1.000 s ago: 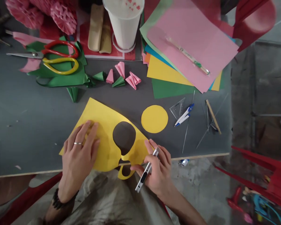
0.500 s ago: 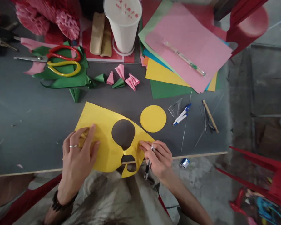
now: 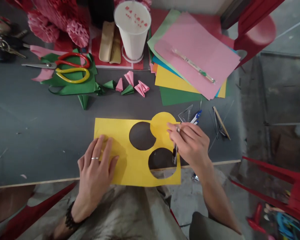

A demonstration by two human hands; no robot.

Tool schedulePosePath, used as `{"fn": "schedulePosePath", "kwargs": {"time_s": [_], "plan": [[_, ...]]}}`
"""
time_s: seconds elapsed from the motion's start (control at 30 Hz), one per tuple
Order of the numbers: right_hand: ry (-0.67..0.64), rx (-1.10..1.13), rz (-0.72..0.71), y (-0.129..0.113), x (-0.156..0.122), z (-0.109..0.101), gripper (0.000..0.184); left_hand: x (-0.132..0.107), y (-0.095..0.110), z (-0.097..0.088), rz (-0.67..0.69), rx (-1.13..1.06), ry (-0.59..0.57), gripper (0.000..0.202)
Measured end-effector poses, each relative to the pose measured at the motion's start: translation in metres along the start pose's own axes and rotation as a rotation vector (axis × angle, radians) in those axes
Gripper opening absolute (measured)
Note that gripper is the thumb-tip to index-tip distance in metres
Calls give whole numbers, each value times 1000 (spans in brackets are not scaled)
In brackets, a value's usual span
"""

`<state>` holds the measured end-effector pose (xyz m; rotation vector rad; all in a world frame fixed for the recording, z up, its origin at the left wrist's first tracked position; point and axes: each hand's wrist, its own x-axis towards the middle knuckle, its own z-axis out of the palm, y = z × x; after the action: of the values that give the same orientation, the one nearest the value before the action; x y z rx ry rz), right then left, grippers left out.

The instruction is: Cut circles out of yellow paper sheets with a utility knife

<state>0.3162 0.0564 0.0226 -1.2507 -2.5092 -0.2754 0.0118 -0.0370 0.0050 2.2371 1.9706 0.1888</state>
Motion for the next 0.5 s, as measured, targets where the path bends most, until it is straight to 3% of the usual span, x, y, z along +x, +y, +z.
{"fn": "schedulePosePath", "kwargs": {"time_s": [0.1,0.2,0.27,0.33,0.4,0.5], "plan": [[144,52,86,-2,16,-3,9,1,5,-2,-5,-11,28,64],[223,356,229,-23,39,-15,20,6,4,-4,-40,-41,13,62],[115,534,261,-38,58,-20,35,12,3,-5,-56,-48,16,65],[-114,680,210,-49,78,-20,35,19,1,-4,-59,-52,41,70],[-131,704,169,-57,96,-16,32,27,-1,-1,-52,-73,55,75],[-192,811,243,-65,115,-7,25,36,-6,3,-16,-104,22,75]]}}
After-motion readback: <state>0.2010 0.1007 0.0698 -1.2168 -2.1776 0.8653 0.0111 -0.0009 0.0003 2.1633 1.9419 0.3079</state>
